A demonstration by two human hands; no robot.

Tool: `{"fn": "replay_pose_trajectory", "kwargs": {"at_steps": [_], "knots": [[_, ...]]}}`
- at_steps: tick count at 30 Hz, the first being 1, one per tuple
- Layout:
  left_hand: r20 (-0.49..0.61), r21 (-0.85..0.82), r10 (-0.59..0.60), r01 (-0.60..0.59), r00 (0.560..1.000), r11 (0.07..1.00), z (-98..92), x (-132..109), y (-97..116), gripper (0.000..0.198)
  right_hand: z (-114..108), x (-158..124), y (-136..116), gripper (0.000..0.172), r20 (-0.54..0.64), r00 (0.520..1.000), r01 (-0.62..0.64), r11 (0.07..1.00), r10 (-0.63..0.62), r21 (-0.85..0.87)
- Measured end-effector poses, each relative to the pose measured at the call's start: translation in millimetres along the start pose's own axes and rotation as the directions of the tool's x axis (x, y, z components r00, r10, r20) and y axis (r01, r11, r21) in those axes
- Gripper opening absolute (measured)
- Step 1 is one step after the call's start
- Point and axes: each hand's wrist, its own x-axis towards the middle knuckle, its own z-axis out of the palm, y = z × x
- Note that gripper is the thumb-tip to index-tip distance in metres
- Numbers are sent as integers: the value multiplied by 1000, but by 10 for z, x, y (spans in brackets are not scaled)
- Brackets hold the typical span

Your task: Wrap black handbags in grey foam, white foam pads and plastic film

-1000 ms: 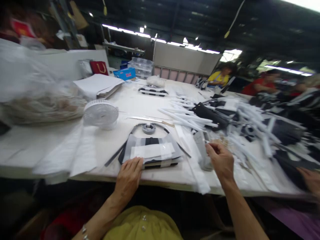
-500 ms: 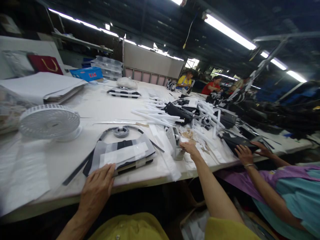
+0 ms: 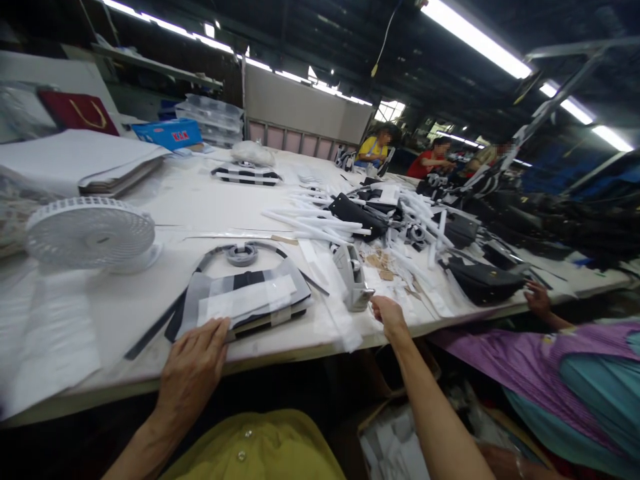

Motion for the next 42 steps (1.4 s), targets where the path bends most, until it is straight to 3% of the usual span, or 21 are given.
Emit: {"fn": "replay_pose_trajectory", "kwargs": {"at_steps": [3, 6, 8, 10, 11, 13, 15, 19, 21, 22, 25, 31, 34, 37, 40, 42], "knots": [[-1, -25, -47, 47, 999, 999, 6, -20, 22, 38, -54, -139, 134, 22, 24, 999, -29, 995, 31, -96], [25, -54, -86, 88, 996, 995, -3, -45, 69, 41, -154, -231, 47, 25, 79, 997, -12, 985, 26, -173], [53, -56, -103, 106, 993, 993, -1, -49, 90, 42, -136, -242, -176, 30, 186, 981, 104, 970, -63, -222], [81, -51, -114, 119, 990, 992, 4, -51, 99, 41, 18, -280, -514, 34, 381, 909, 283, 920, -168, -270], [94, -49, -119, 124, 988, 991, 4, -52, 103, 41, 145, -329, -712, 35, 483, 854, 360, 891, -195, -277], [115, -46, -133, 139, 985, 989, 0, -56, 115, 42, 479, -492, -1121, 35, 688, 692, 501, 831, -216, -243], [122, -46, -146, 153, 982, 987, -7, -59, 131, 41, 877, -701, -1489, 31, 853, 466, 638, 757, -235, -140], [104, -60, -159, 166, 982, 984, -7, -58, 150, 37, 1679, -1038, -1947, 19, 984, 60, 793, 606, -167, 54], [97, -67, -168, 174, 981, 982, -2, -56, 153, 36, 2013, -1122, -2051, 15, 993, -82, 857, 501, -90, 116], [96, -69, -173, 180, 980, 981, 1, -55, 154, 34, 2156, -1146, -2084, 14, 991, -126, 884, 447, -50, 135], [96, -75, -188, 196, 977, 978, 9, -52, 157, 32, 2497, -1175, -2133, 10, 984, -167, 939, 314, 56, 142], [92, -70, -203, 210, 975, 975, 11, -43, 142, 36, 2894, -1186, -2145, 5, 965, -120, 990, 103, 231, 98], [127, -67, -207, 217, 970, 974, 2, -36, 126, 36, 3002, -1217, -2175, 18, 925, -115, 993, 5, 363, 122], [149, -69, -207, 219, 967, 973, -11, -28, 118, 36, 3067, -1293, -2199, 25, 912, -126, 975, -121, 390, 186], [164, -71, -214, 228, 963, 971, -25, -19, 117, 37, 3098, -1414, -2181, 20, 916, -154, 920, -284, 371, 270], [170, -77, -218, 234, 961, 969, -29, -15, 115, 37, 3103, -1490, -2149, 14, 912, -199, 865, -372, 360, 336]]}}
